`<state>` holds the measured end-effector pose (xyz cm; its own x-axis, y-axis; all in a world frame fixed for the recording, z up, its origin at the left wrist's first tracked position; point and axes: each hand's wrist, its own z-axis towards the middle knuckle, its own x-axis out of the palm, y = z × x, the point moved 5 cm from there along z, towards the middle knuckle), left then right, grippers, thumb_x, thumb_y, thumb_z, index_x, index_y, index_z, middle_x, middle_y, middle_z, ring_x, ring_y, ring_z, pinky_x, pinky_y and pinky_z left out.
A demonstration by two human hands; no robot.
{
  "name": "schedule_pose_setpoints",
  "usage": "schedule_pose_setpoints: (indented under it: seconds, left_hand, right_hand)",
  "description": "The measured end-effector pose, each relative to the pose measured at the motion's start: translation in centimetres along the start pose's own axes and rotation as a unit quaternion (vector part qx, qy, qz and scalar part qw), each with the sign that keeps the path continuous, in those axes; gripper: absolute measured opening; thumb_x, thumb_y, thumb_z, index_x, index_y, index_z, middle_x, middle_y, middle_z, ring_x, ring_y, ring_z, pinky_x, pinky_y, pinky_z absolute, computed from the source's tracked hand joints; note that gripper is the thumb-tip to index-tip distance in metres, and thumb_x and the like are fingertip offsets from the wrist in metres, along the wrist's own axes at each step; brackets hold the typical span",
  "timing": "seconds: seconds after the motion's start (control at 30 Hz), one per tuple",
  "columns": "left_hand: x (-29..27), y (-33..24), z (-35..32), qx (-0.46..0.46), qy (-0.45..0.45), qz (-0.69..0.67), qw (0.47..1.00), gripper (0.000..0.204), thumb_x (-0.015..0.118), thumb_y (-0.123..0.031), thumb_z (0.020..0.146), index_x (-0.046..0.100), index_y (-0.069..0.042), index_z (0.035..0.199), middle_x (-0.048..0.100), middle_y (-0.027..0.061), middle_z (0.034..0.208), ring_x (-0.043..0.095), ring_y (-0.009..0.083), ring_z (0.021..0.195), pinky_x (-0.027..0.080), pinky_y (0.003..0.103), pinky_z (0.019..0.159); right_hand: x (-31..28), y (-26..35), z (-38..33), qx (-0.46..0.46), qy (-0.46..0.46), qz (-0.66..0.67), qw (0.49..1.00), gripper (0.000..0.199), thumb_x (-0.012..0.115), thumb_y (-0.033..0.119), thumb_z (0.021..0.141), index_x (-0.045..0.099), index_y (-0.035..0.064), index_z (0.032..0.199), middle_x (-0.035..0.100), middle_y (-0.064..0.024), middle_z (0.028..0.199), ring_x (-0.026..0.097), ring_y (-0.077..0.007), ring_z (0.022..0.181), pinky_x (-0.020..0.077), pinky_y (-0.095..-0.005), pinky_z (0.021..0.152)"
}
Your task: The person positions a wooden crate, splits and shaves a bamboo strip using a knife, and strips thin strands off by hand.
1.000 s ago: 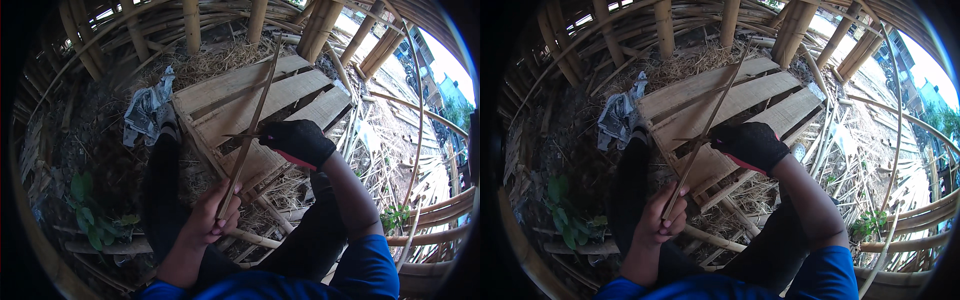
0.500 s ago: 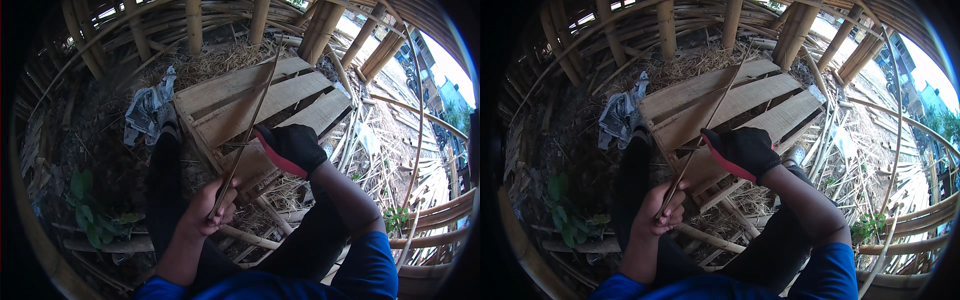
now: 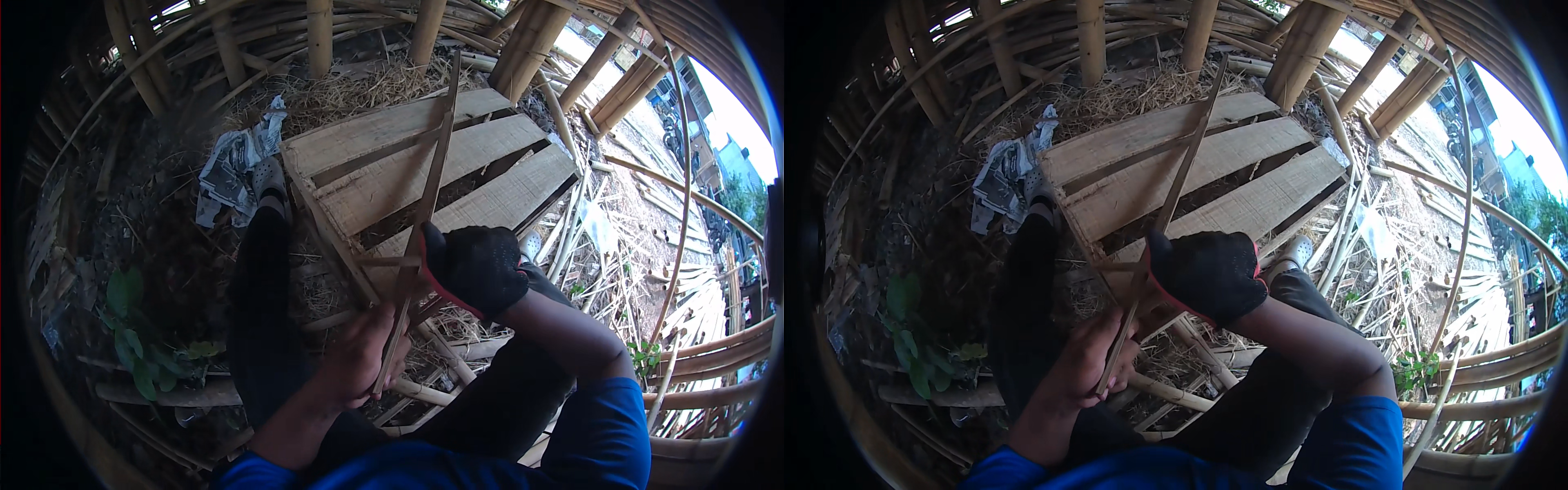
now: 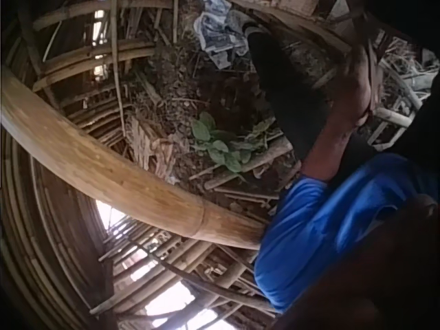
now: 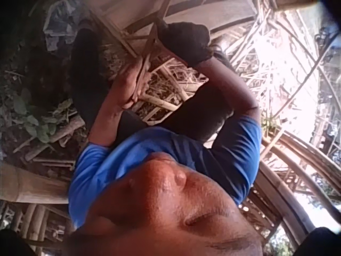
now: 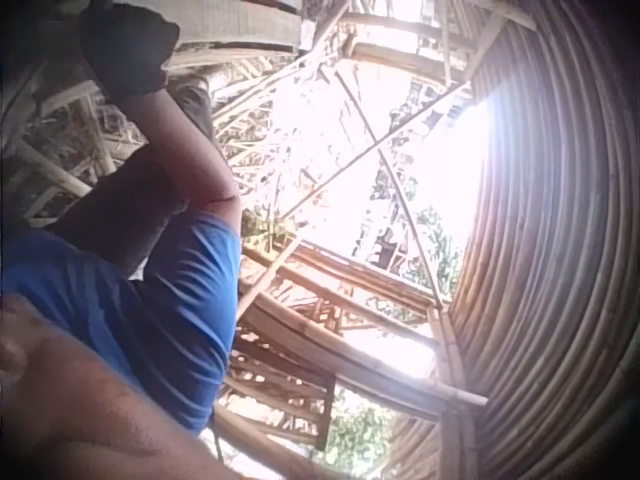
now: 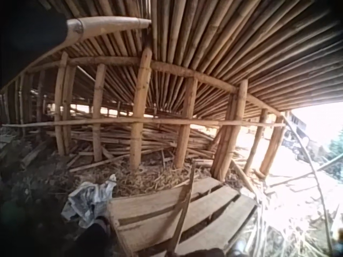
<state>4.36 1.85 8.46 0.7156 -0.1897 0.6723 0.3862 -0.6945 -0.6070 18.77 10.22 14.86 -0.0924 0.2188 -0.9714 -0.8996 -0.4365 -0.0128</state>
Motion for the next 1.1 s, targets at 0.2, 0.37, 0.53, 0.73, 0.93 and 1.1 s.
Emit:
schedule_pose_setpoints:
  seconds: [0.2, 0.37, 0.53, 0.73, 0.93, 1.1]
  left_hand:
    - [-0.1, 0.5, -0.1, 0.002, 0.008, 0.002, 1.000, 0.034, 0.036, -0.043, 0.104, 0.047, -0.013, 0.093, 0.038, -0.0038, 0.049, 0.034, 0.0059, 0.034, 0.026, 0.022, 0.033]
    - [-0.4, 0.9, -0.2, -0.006, 0.039, -0.038, 0.999, 0.036, 0.037, -0.046, 0.103, 0.047, -0.013, 0.093, 0.038, -0.0039, 0.049, 0.034, 0.0057, 0.033, 0.026, 0.021, 0.033]
    - [-0.4, 1.0, 0.1, -0.005, 0.007, -0.022, 1.000, 0.036, 0.038, -0.046, 0.103, 0.047, -0.013, 0.093, 0.038, -0.0039, 0.049, 0.034, 0.0057, 0.033, 0.026, 0.021, 0.033]
    - [-0.8, 0.7, 0.1, 0.015, 0.000, 0.015, 1.000, 0.035, 0.037, -0.044, 0.104, 0.048, -0.012, 0.092, 0.038, -0.0031, 0.050, 0.034, 0.0064, 0.034, 0.028, 0.022, 0.033]
    - [-0.4, 0.7, 0.1, 0.029, -0.009, 0.066, 0.997, 0.036, 0.034, -0.040, 0.105, 0.048, -0.010, 0.092, 0.038, -0.0031, 0.051, 0.033, 0.0071, 0.035, 0.032, 0.023, 0.037]
    - [-0.7, 1.0, 0.4, 0.050, -0.018, 0.083, 0.995, 0.035, 0.035, -0.041, 0.105, 0.048, -0.011, 0.092, 0.037, -0.0037, 0.052, 0.035, 0.0061, 0.039, 0.033, 0.022, 0.038]
  right_hand:
    - [-0.6, 0.5, -0.3, 0.060, 0.032, -0.009, 0.998, 0.043, 0.048, 0.033, 0.098, 0.070, 0.0084, 0.072, 0.061, -0.0133, 0.055, 0.062, -0.0346, 0.050, 0.0487, -0.0444, 0.049]
    - [1.8, -3.3, 1.2, 0.075, 0.022, -0.018, 0.997, 0.035, 0.041, 0.035, 0.100, 0.067, 0.0123, 0.104, 0.064, -0.0105, 0.060, 0.063, -0.0339, 0.053, 0.0473, -0.0446, 0.046]
    - [-0.2, 0.0, 0.3, 0.029, 0.037, 0.009, 0.999, 0.055, 0.038, 0.042, 0.101, 0.068, 0.0066, 0.071, 0.061, -0.0164, 0.058, 0.064, -0.0358, 0.056, 0.0495, -0.0465, 0.053]
    - [-0.6, 1.1, 0.2, 0.044, 0.068, 0.025, 0.996, 0.050, 0.047, 0.043, 0.098, 0.070, 0.0100, 0.068, 0.062, -0.0148, 0.058, 0.063, -0.0343, 0.053, 0.0504, -0.0457, 0.054]
    - [1.4, -2.0, 0.8, -0.024, -0.019, -0.024, 0.999, 0.032, 0.048, 0.034, 0.097, 0.070, 0.0104, 0.096, 0.061, -0.0118, 0.056, 0.061, -0.0324, 0.047, 0.0464, -0.0437, 0.044]
    - [0.3, -0.6, 0.5, -0.008, -0.008, 0.007, 1.000, 0.038, 0.046, 0.038, 0.099, 0.071, 0.0115, 0.087, 0.060, -0.0129, 0.054, 0.060, -0.0342, 0.048, 0.0467, -0.0442, 0.046]
